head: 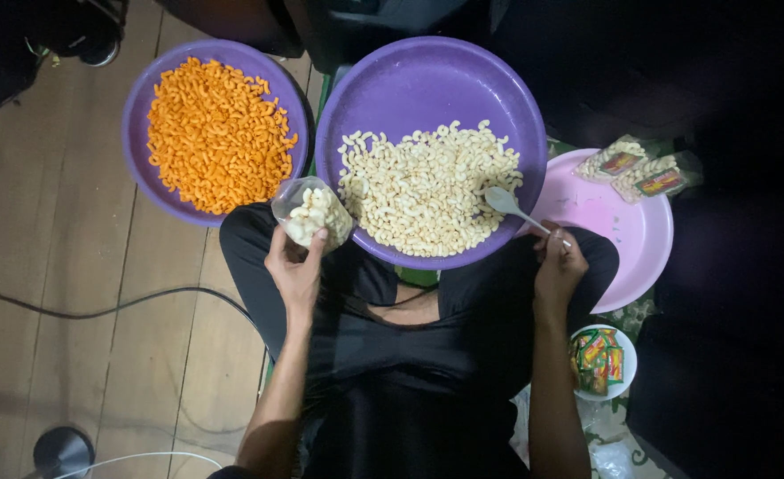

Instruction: Packaging puffed snacks into small plastic bags using a cup and spoon

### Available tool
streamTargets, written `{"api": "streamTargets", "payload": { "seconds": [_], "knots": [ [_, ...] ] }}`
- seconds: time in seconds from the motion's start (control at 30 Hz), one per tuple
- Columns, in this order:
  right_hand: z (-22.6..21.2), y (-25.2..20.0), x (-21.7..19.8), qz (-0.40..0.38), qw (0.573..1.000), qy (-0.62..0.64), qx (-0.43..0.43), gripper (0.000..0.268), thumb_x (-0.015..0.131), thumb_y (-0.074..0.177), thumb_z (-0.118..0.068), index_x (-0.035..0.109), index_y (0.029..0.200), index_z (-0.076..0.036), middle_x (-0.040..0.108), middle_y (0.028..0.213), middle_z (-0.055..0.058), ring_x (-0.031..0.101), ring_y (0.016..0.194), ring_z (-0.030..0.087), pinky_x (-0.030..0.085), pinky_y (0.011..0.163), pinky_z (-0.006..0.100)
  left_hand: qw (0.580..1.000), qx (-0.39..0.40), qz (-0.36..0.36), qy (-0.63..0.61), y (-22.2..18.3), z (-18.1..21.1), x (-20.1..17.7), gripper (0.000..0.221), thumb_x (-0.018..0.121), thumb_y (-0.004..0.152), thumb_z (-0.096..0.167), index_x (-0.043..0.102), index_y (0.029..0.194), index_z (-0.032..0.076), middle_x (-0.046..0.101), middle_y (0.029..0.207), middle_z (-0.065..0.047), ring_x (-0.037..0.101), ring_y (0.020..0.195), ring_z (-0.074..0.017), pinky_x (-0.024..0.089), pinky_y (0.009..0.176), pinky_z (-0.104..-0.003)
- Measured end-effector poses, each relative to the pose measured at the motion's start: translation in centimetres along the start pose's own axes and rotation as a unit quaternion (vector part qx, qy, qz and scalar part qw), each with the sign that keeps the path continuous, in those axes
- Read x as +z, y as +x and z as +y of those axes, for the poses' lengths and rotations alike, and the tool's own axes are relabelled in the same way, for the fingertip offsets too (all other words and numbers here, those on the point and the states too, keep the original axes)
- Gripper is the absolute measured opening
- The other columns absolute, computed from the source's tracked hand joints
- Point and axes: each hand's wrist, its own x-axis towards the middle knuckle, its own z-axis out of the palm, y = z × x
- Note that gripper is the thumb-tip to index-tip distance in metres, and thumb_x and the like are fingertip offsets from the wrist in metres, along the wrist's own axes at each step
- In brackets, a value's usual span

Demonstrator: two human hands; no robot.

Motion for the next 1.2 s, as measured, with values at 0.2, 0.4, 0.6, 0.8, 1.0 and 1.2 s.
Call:
{"api": "streamTargets", "payload": {
  "seconds": [0.2,0.4,0.6,0.8,1.0,1.2],
  "knots": [
    [-2.5,-0.5,0.1,0.008,0.998,0.056,0.019,0.024,0.056,0.111,-0.019,0.073,0.103,-0.004,0.061,0.067,0.007,0.051,0.054,0.014,0.039,0.057,0.026,0.999,0.01,-0.024,-0.033,0.1,0.3,0.6,0.041,0.085,0.084,0.003,0.069,0.122,0.002,0.073,0.096,-0.015,0.064,0.096,-0.0155,0.057,0.076,-0.038],
    [-9.7,-0.6,0.1,-0.024,0.995,0.092,-0.001,0.029,0.054,0.112,-0.025,0.071,0.11,-0.002,0.067,0.081,0.01,0.051,0.063,0.007,0.04,0.061,0.019,0.98,-0.019,-0.182,-0.079,-0.6,1.8,2.9,0.043,0.092,0.07,0.005,0.074,0.109,0.003,0.075,0.088,-0.015,0.066,0.085,-0.0174,0.058,0.075,-0.039],
    [-16.7,-2.0,-0.8,-0.033,0.992,0.065,-0.099,0.027,0.054,0.114,-0.01,0.068,0.103,0.01,0.066,0.076,0.022,0.052,0.058,0.017,0.044,0.058,0.027,0.953,0.032,-0.288,-0.085,-0.9,5.8,5.8,0.052,0.096,0.065,0.014,0.074,0.111,0.004,0.077,0.088,-0.014,0.072,0.085,-0.018,0.059,0.074,-0.037],
    [-21.1,-4.0,-1.8,-0.166,0.939,-0.036,-0.298,0.024,0.055,0.109,-0.002,0.061,0.086,-0.004,0.074,0.087,0.018,0.068,0.071,0.034,0.053,0.072,0.039,0.939,0.045,-0.335,-0.065,-1.3,5.9,6.9,0.049,0.092,0.071,0.016,0.071,0.114,0.005,0.074,0.088,-0.02,0.07,0.079,-0.0279,0.057,0.073,-0.041],
    [-22.2,-4.9,-1.5,-0.174,0.891,-0.124,-0.401,0.015,0.069,0.099,-0.017,0.081,0.1,-0.008,0.078,0.095,0.005,0.072,0.079,0.021,0.059,0.077,0.034,0.937,0.012,-0.344,-0.052,-2.1,4.3,6.8,0.05,0.093,0.071,0.021,0.072,0.115,0.006,0.074,0.089,-0.018,0.07,0.082,-0.0257,0.058,0.076,-0.039],
    [-21.6,-4.8,-1.3,-0.199,0.884,-0.084,-0.415,0.01,0.069,0.098,-0.009,0.077,0.103,-0.007,0.078,0.099,0.007,0.072,0.08,0.029,0.057,0.074,0.041,0.933,0.006,-0.356,-0.046,-1.6,5.2,6.6,0.052,0.092,0.071,0.019,0.072,0.118,0.008,0.075,0.091,-0.019,0.072,0.086,-0.0292,0.06,0.078,-0.041]
  ]
}}
